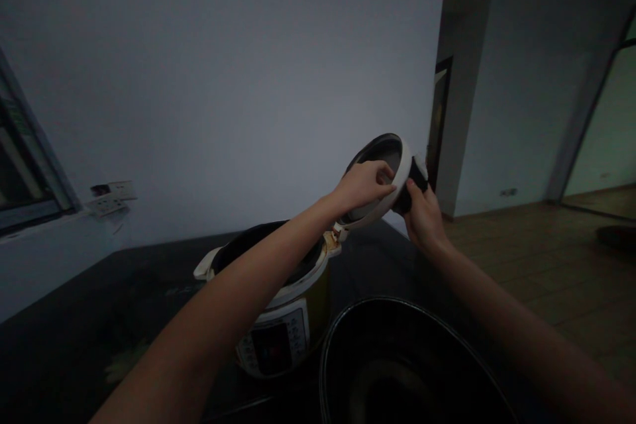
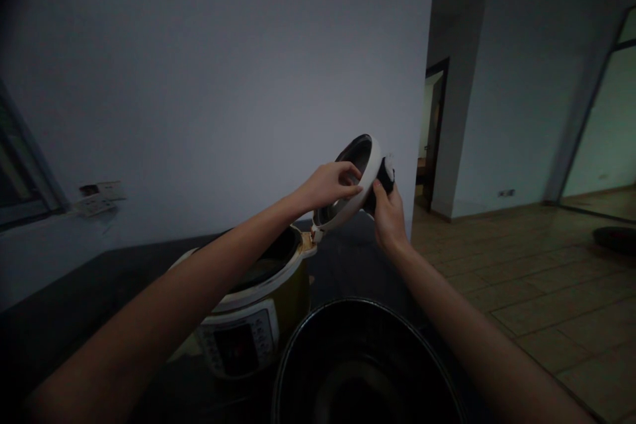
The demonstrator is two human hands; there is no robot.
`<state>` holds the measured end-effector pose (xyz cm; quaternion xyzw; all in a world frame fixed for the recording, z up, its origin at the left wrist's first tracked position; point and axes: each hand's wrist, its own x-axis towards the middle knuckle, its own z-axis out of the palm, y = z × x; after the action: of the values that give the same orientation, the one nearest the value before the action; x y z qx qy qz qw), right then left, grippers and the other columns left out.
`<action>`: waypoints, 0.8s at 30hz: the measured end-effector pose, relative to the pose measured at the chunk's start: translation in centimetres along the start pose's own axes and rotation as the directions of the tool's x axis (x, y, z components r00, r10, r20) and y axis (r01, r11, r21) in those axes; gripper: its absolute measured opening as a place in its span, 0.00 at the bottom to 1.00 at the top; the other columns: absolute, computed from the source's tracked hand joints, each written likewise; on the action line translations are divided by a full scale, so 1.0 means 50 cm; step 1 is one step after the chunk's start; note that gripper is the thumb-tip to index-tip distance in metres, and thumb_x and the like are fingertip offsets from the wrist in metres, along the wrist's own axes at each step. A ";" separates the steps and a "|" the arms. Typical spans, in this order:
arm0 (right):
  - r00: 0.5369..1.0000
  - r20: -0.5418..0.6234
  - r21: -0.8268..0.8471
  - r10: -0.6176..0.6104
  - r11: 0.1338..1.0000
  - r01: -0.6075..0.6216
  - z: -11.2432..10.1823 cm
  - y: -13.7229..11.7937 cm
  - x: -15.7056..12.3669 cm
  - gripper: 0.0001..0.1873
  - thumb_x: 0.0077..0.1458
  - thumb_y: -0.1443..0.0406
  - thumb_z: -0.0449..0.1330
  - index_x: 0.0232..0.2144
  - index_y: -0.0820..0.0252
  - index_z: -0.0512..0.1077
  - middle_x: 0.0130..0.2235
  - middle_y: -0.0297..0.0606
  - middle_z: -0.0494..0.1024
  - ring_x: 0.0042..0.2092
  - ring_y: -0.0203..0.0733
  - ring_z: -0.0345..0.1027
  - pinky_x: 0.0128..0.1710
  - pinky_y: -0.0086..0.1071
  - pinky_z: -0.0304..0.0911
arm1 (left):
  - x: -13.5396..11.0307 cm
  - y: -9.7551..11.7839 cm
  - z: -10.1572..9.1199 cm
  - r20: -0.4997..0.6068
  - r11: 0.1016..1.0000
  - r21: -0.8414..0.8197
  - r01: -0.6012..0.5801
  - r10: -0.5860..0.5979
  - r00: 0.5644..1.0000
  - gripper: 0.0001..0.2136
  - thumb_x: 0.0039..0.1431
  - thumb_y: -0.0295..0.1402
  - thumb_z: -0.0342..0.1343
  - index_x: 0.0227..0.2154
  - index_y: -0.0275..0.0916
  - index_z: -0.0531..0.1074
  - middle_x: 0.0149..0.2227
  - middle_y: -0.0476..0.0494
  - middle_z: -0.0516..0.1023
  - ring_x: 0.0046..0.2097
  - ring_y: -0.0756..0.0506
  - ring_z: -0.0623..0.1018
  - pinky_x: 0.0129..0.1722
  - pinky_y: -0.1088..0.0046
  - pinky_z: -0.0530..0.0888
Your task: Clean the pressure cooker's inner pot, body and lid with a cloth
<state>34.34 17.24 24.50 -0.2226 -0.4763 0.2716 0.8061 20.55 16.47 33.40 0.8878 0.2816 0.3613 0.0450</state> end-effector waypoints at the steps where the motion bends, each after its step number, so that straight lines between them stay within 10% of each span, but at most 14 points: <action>1: 1.000 0.004 -0.017 -0.007 1.000 0.007 -0.001 0.000 0.000 0.18 0.54 0.54 0.60 0.47 0.50 0.69 0.48 0.36 0.75 0.49 0.44 0.71 0.44 0.42 0.71 | -0.002 -0.001 0.000 0.005 1.000 0.002 0.001 -0.001 1.000 0.09 0.52 0.30 0.59 0.37 0.34 0.75 0.33 0.42 0.80 0.35 0.46 0.78 0.38 0.69 0.72; 24: 0.998 -0.067 -0.017 0.012 1.000 -0.014 0.013 -0.022 -0.033 0.17 0.50 0.57 0.62 0.44 0.51 0.70 0.48 0.35 0.75 0.52 0.45 0.68 0.46 0.42 0.70 | -0.027 -0.012 0.007 0.053 0.999 -0.048 -0.015 0.018 0.998 0.07 0.53 0.30 0.59 0.36 0.35 0.77 0.32 0.44 0.80 0.34 0.49 0.77 0.36 0.72 0.71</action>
<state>33.34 15.42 24.39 -0.2416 -0.4498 0.2651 0.8179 19.73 16.28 32.13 0.8980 0.2642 0.3446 0.0708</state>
